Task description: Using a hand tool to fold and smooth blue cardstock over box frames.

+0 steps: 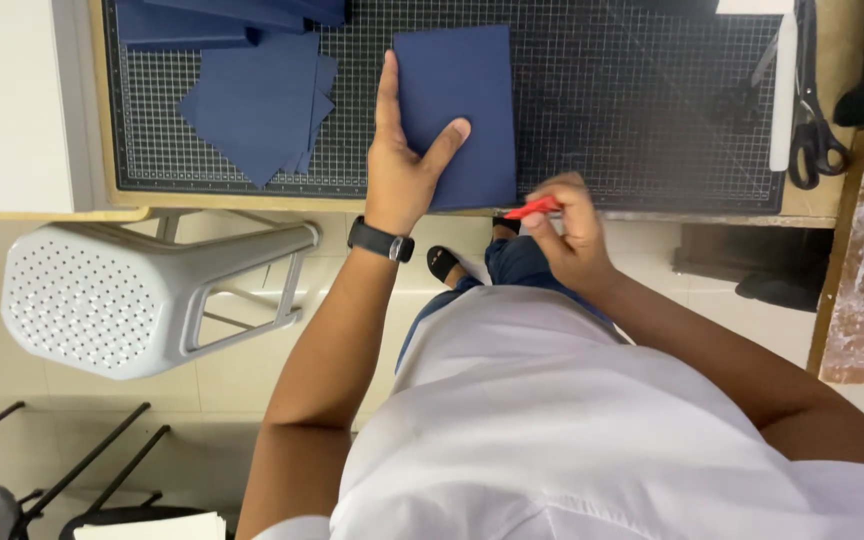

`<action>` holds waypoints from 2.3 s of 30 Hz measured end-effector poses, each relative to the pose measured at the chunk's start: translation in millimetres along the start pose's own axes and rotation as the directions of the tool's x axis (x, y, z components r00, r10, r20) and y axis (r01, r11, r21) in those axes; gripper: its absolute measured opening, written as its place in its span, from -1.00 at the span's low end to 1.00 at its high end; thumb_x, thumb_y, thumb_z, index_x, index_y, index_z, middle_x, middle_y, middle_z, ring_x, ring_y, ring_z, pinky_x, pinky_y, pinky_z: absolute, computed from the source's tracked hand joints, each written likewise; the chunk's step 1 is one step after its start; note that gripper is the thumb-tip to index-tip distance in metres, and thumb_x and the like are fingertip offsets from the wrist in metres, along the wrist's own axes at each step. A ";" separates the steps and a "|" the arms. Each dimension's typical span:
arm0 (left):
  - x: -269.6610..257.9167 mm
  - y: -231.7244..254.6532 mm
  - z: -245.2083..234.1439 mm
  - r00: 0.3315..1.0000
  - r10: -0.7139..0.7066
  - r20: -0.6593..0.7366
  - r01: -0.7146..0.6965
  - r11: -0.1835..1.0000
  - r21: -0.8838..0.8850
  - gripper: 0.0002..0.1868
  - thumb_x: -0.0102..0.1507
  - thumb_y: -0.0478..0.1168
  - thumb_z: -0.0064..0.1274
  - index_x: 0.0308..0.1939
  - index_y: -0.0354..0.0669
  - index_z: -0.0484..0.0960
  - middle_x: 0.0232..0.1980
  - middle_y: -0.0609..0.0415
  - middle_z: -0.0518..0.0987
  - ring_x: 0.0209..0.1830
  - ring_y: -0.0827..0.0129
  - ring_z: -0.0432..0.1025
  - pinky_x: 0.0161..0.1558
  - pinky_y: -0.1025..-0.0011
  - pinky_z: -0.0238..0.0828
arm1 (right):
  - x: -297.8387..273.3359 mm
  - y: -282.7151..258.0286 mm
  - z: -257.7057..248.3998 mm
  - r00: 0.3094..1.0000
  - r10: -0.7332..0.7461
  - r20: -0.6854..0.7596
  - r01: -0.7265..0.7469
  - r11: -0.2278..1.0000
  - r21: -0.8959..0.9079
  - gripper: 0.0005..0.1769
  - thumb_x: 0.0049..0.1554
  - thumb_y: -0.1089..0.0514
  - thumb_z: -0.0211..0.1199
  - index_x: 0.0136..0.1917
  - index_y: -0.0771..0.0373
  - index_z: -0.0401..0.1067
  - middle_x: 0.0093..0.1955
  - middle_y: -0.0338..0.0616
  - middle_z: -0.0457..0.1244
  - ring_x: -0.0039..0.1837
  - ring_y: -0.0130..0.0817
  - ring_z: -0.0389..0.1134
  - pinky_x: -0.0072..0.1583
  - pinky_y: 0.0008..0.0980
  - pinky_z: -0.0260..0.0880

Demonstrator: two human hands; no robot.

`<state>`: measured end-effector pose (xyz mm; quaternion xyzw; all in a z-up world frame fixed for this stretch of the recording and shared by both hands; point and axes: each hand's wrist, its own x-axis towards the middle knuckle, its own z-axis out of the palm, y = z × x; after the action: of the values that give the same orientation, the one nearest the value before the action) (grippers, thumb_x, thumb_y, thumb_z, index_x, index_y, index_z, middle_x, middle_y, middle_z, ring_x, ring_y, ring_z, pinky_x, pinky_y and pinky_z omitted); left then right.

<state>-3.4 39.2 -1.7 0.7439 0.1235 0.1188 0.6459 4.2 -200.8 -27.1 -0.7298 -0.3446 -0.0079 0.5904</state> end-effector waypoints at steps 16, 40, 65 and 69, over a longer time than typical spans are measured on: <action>-4.1 -12.2 -17.6 0.904 0.342 0.255 -0.203 0.871 -0.447 -0.69 0.39 -0.40 0.14 0.16 -0.11 0.44 0.19 0.09 0.56 0.24 0.39 0.46 0.33 0.38 0.45 | 48.5 50.4 -12.8 0.747 0.665 0.001 -0.406 0.454 0.793 -0.68 0.28 0.07 0.27 0.30 -0.07 0.35 0.02 -0.42 0.20 -0.14 -0.51 0.24 -0.15 -0.40 0.43; 16.0 5.6 -11.8 0.997 0.003 0.082 -0.015 0.990 0.141 0.15 0.19 -0.05 0.51 0.60 0.15 -0.08 0.62 -0.02 0.27 0.51 0.30 0.39 0.46 0.42 0.34 | 82.8 33.2 33.3 0.935 0.043 -0.352 -0.031 0.999 0.040 -0.71 0.43 -0.05 -0.02 0.23 0.20 0.21 0.11 -0.12 0.16 0.13 -0.26 0.22 0.27 -0.31 0.21; 14.2 4.0 -16.0 0.995 0.016 0.097 -0.032 0.985 0.167 0.16 0.21 -0.04 0.51 0.61 0.16 -0.11 0.64 -0.04 0.23 0.58 0.24 0.29 0.50 0.36 0.28 | 118.9 73.1 34.1 0.916 0.032 -0.401 0.005 0.996 0.090 -0.62 0.40 -0.15 0.06 0.23 0.18 0.22 0.11 -0.16 0.20 0.13 -0.35 0.24 0.23 -0.38 0.23; 18.3 -0.6 -15.5 0.993 0.059 0.102 -0.072 0.990 0.123 0.13 0.25 -0.07 0.51 0.61 0.19 -0.09 0.63 -0.06 0.23 0.59 0.23 0.29 0.52 0.35 0.33 | 136.6 104.4 34.4 0.896 0.104 -0.432 0.042 0.948 0.316 -0.53 0.49 0.06 0.17 0.56 0.08 0.11 0.49 -0.14 0.23 0.51 -0.33 0.24 0.56 -0.34 0.17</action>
<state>8.6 59.9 0.1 0.7920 0.0744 0.0953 0.5984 148.3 -110.4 -69.8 -0.6098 -0.1862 -0.1089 0.7627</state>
